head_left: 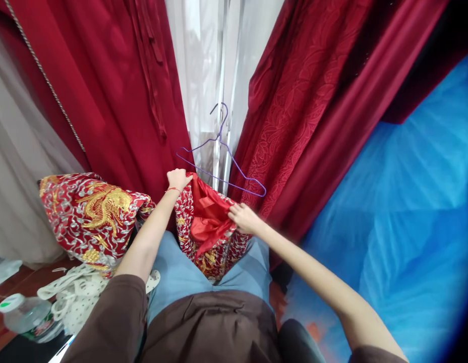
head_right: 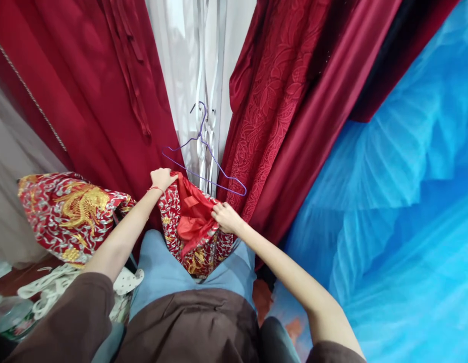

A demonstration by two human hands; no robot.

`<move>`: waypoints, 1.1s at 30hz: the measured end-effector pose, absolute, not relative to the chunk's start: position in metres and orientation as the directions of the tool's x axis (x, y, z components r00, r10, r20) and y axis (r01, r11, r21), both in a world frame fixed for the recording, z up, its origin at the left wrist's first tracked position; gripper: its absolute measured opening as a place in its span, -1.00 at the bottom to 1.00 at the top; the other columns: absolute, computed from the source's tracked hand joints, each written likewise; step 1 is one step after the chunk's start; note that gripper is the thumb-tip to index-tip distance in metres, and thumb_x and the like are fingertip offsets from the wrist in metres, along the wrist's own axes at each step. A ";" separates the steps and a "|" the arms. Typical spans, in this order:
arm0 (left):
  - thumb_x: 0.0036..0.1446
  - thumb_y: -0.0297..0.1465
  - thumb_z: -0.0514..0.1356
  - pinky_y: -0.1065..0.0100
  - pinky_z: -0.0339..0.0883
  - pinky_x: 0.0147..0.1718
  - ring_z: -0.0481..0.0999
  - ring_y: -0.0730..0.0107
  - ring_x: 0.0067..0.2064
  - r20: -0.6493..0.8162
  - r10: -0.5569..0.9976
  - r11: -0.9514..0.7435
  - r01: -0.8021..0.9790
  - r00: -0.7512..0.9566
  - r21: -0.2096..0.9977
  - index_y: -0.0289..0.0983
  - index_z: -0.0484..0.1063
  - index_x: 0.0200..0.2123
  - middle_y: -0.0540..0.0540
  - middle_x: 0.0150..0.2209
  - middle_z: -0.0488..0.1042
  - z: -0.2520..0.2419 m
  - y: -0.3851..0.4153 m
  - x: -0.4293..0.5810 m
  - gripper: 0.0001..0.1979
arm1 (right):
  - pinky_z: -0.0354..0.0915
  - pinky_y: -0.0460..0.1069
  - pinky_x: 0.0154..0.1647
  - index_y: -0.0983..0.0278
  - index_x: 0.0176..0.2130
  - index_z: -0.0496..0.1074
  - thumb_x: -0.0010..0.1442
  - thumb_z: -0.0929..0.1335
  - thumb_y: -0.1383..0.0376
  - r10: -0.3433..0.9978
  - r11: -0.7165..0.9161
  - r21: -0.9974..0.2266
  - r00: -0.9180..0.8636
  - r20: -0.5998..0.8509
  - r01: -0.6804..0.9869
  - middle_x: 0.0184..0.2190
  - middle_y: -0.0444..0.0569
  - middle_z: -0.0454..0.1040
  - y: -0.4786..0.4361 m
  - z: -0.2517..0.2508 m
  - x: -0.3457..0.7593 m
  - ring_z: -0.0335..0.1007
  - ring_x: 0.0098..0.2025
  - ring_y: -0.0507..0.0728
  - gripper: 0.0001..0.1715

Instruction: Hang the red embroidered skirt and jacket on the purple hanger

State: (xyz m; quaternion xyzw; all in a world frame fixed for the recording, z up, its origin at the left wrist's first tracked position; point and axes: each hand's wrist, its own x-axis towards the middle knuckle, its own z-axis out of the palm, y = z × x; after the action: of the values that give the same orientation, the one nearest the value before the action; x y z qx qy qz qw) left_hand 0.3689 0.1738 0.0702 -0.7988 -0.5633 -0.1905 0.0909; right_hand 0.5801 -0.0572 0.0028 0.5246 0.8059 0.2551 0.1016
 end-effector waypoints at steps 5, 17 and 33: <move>0.23 0.05 0.06 0.14 0.22 -0.10 0.54 -0.08 -0.04 0.410 0.860 -0.355 0.934 0.304 0.052 -0.37 0.57 -0.16 -0.39 -0.13 0.58 0.073 0.174 0.364 -0.41 | 0.20 0.08 -0.08 0.32 0.05 0.44 0.15 0.40 -0.09 0.953 0.105 0.422 -0.212 0.214 0.900 0.05 0.28 0.39 -0.090 0.044 0.632 0.37 0.02 0.34 -0.34; 0.12 0.03 0.21 0.22 0.34 -0.06 0.52 0.01 0.06 0.403 0.865 -0.440 0.840 0.300 0.317 -0.19 0.30 0.27 -0.21 -0.01 0.59 0.058 0.170 0.369 -0.28 | 0.33 0.02 -0.18 0.19 0.09 0.46 0.35 0.18 0.26 0.970 -0.222 0.234 0.191 0.149 0.946 -0.04 0.07 0.57 -0.083 0.038 0.669 0.52 -0.03 0.23 -0.58; 0.11 -0.43 0.09 -0.04 0.22 0.03 0.43 -0.14 0.13 0.332 0.930 -0.251 0.934 0.160 0.253 -0.42 0.41 0.09 -0.51 0.14 0.40 0.015 0.173 0.363 -0.53 | 0.04 -0.09 -0.52 0.28 -0.18 0.52 0.27 0.20 0.22 0.853 -0.064 0.172 -0.035 0.520 0.983 -0.17 0.02 0.52 -0.111 0.033 0.670 0.44 -0.37 0.05 -0.64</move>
State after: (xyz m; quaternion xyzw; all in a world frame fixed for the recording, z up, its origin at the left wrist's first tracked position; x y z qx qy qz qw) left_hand 0.3631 0.1732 0.0148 -0.7615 -0.6120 -0.2133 0.0056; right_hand 0.6696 -0.1107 0.0327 0.6829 0.6723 0.2562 -0.1266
